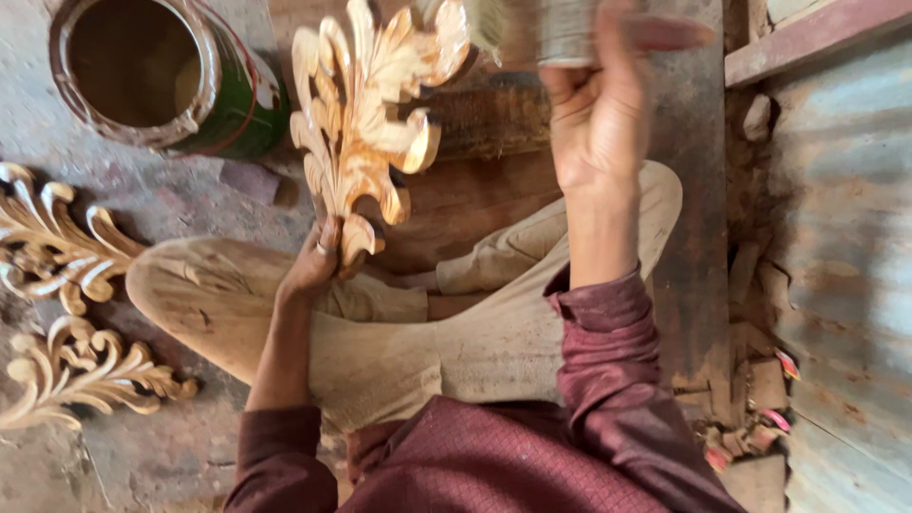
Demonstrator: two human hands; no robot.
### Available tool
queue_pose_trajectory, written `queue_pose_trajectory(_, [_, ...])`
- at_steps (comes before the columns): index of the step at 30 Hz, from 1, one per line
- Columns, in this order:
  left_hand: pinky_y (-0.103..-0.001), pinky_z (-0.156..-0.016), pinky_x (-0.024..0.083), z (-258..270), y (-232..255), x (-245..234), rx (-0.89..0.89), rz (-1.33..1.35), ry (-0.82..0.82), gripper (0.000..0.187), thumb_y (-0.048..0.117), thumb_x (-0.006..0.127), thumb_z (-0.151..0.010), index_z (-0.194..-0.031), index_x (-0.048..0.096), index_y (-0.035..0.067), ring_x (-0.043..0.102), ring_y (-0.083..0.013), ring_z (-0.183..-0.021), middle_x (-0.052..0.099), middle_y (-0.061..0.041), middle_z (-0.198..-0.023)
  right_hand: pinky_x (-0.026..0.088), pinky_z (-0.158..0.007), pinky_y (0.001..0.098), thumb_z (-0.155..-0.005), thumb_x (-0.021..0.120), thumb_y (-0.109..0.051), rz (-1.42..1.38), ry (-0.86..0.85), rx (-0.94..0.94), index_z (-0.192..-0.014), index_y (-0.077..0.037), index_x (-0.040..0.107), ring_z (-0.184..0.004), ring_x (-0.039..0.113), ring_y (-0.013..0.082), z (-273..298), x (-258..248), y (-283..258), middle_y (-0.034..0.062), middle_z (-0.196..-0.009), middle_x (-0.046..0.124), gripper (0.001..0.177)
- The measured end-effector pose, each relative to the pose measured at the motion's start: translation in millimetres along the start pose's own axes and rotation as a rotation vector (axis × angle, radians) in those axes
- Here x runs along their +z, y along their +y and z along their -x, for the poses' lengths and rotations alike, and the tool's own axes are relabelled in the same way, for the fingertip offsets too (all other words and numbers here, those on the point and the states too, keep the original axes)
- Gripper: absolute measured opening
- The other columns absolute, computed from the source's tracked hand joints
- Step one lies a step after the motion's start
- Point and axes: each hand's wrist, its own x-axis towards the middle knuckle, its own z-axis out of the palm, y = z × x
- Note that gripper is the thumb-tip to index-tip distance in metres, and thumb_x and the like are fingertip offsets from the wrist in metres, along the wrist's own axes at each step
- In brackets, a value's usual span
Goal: The person sits cross-legged and uses a paintbrush to apply a brown finish to a carved wooden ornament. They repeatedly dip the brush into a paint can and coat the intricate details of the wood piece.
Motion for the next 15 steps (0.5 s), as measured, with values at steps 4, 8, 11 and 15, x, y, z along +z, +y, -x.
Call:
queue_pose_trajectory(4, [-0.025, -0.037, 0.026, -3.6, 5.0, 3.1, -0.009, -0.046, 0.018, 0.068, 0.068, 0.040, -0.103, -0.091, 0.062, 0.005, 0.037, -0.0074, -0.038, 0.047, 0.000, -0.052, 0.061, -0.093, 0.0342, -0.097, 0.082, -0.027, 0.022, 0.127, -0.087, -0.129, -0.001, 0.064, -0.114, 0.066, 0.0223, 4.9, -2.8, -0.5, 0.0133, -0.126, 0.065, 0.045])
queue_pose_trajectory(8, [-0.024, -0.036, 0.026, -5.4, 2.9, 5.1, -0.036, -0.069, 0.036, 0.060, 0.061, 0.039, -0.104, -0.093, 0.061, 0.007, 0.037, -0.0071, -0.038, 0.045, 0.001, -0.050, 0.063, -0.091, 0.0394, -0.098, 0.081, -0.031, 0.135, 0.166, -0.179, -0.126, -0.001, 0.063, -0.114, 0.066, 0.0228, 10.0, 6.8, -13.8, 0.0127, -0.125, 0.064, 0.044])
queue_pose_trajectory(11, [-0.024, -0.038, 0.028, -10.5, 1.7, 3.7, -0.011, -0.115, 0.104, 0.052, 0.053, 0.043, -0.107, -0.092, 0.060, 0.007, 0.039, -0.0071, -0.041, 0.046, 0.001, -0.053, 0.067, -0.099, 0.0399, -0.094, 0.082, -0.035, 0.149, 0.302, -0.385, -0.127, -0.002, 0.060, -0.117, 0.070, 0.0191, 17.4, 16.0, -30.0, 0.0116, -0.129, 0.067, 0.051])
queue_pose_trajectory(15, [-0.025, -0.043, 0.035, -14.5, -7.8, 6.6, 0.106, -0.228, 0.206, 0.043, 0.043, 0.051, -0.110, -0.090, 0.056, 0.006, 0.047, -0.0075, -0.048, 0.050, 0.002, -0.061, 0.058, -0.078, 0.0349, -0.102, 0.075, -0.022, 0.386, 0.249, -0.634, -0.119, -0.004, 0.053, -0.099, 0.065, 0.0184, 45.5, 17.0, -44.5, 0.0095, -0.115, 0.062, 0.033])
